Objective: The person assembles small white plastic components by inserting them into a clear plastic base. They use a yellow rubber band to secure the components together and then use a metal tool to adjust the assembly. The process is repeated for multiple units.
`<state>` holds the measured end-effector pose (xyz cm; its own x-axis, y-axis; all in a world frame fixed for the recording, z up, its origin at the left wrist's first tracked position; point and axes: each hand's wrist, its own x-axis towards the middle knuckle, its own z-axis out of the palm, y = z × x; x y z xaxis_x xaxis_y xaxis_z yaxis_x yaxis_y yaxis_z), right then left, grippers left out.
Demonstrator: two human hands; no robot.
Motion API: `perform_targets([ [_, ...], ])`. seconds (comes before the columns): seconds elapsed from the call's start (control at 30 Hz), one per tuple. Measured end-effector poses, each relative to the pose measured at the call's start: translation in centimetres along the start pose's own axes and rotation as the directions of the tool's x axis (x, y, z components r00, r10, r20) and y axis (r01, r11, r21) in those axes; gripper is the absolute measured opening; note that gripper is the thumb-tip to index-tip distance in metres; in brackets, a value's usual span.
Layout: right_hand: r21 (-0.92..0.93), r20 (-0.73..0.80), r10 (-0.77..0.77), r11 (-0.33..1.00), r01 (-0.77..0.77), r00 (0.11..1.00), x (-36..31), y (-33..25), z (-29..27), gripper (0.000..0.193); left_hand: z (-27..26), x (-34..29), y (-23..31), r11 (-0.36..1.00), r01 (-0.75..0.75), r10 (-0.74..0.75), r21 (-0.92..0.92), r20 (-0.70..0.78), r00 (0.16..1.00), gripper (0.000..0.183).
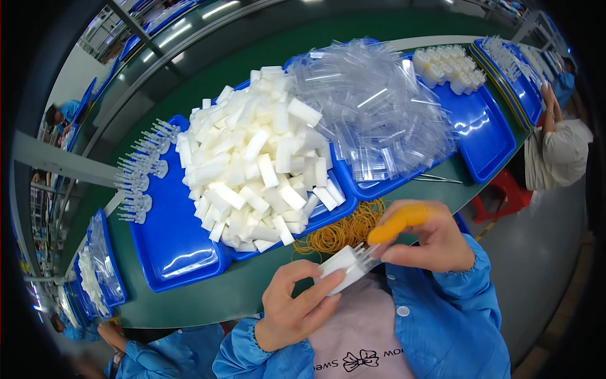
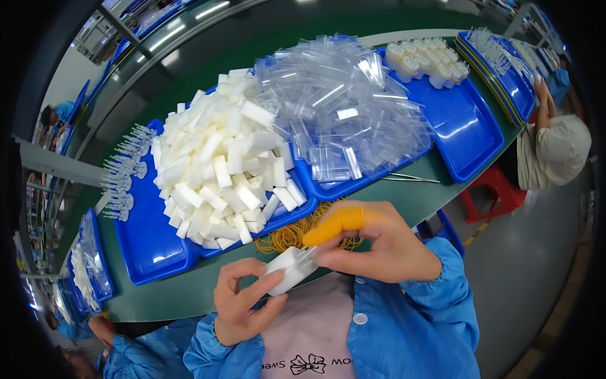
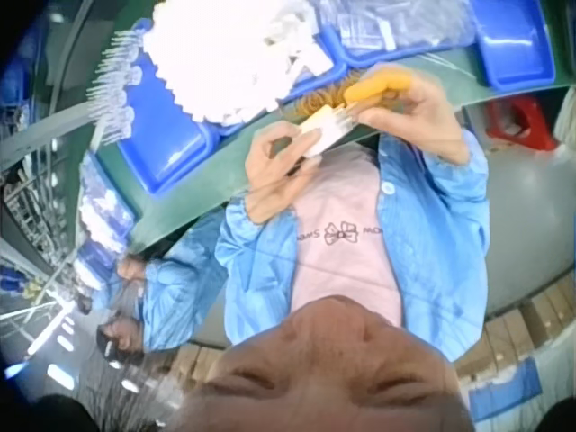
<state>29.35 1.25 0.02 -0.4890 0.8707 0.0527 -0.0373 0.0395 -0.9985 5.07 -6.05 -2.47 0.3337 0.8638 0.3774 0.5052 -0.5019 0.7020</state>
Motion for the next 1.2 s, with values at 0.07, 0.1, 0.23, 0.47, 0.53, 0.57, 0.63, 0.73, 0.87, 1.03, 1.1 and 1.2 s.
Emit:
perform_targets([
  [0.07, 0.048, 0.003, 0.013, 0.999, -0.014, 1.000, -0.2, 0.2, 0.1, 0.022, -0.1, -0.1, -0.1, 1.000, -0.002, 0.002, -0.012, 0.015, 1.000, 0.050],
  [0.1, 0.045, -0.006, -0.011, 0.999, 0.011, 1.000, -0.2, 0.4, 0.2, 0.021, 0.2, 0.0, 0.1, 0.996, 0.057, -0.062, -0.064, -0.076, 0.995, 0.048],
  [0.23, -0.006, -0.149, -0.215, 0.976, 0.217, 0.965, -0.2, 1.3, 1.0, 0.019, 1.4, 0.3, -0.4, 0.922, 0.191, -0.283, -0.336, -0.250, 0.926, 0.045],
  [0.47, -0.400, -0.250, -0.293, 0.899, 0.177, 0.923, -1.3, 2.4, 1.3, 0.024, 4.0, -1.9, -2.0, 0.518, 0.181, -0.446, -0.836, -0.083, 0.891, 0.048],
  [0.53, -0.363, -0.228, -0.304, 0.908, 0.209, 0.925, -1.6, 2.6, 1.7, 0.024, 3.8, -1.2, -0.3, 0.372, 0.279, -0.663, -0.886, -0.043, 0.747, 0.044],
  [0.57, -0.334, -0.218, -0.311, 0.914, 0.228, 0.925, -2.0, 2.7, 1.6, 0.024, 3.7, -1.0, -0.1, 0.363, 0.274, -0.655, -0.891, -0.035, 0.755, 0.045],
  [0.63, -0.237, -0.233, -0.292, 0.942, 0.237, 0.928, -2.6, 2.6, 1.9, 0.022, 3.2, -1.2, -0.4, 0.365, 0.272, -0.646, -0.891, -0.031, 0.763, 0.047],
  [0.73, -0.273, -0.278, -0.336, 0.926, 0.261, 0.900, -3.4, 2.7, 2.3, 0.021, 3.5, -1.7, -0.4, 0.599, 0.274, -0.547, -0.753, -0.134, 0.826, 0.042],
  [0.87, -0.222, -0.202, -0.359, 0.923, 0.315, 0.911, -3.9, 2.3, 3.7, 0.017, 3.4, -1.8, 0.3, 0.660, 0.229, -0.507, -0.716, -0.199, 0.839, 0.038],
  [1.03, -0.207, -0.172, -0.367, 0.921, 0.331, 0.914, -3.9, 1.9, 4.5, 0.021, 3.3, -2.2, 0.7, 0.657, 0.214, -0.467, -0.723, -0.168, 0.868, 0.037],
  [1.1, -0.207, -0.171, -0.378, 0.916, 0.342, 0.910, -3.8, 2.2, 4.5, 0.022, 3.3, -2.2, 0.5, 0.651, 0.224, -0.469, -0.725, -0.152, 0.870, 0.036],
  [1.2, -0.165, -0.183, -0.317, 0.943, 0.288, 0.931, -3.4, 2.6, 4.0, 0.022, 3.4, -1.8, 0.2, 0.578, 0.270, -0.521, -0.770, -0.094, 0.849, 0.036],
])
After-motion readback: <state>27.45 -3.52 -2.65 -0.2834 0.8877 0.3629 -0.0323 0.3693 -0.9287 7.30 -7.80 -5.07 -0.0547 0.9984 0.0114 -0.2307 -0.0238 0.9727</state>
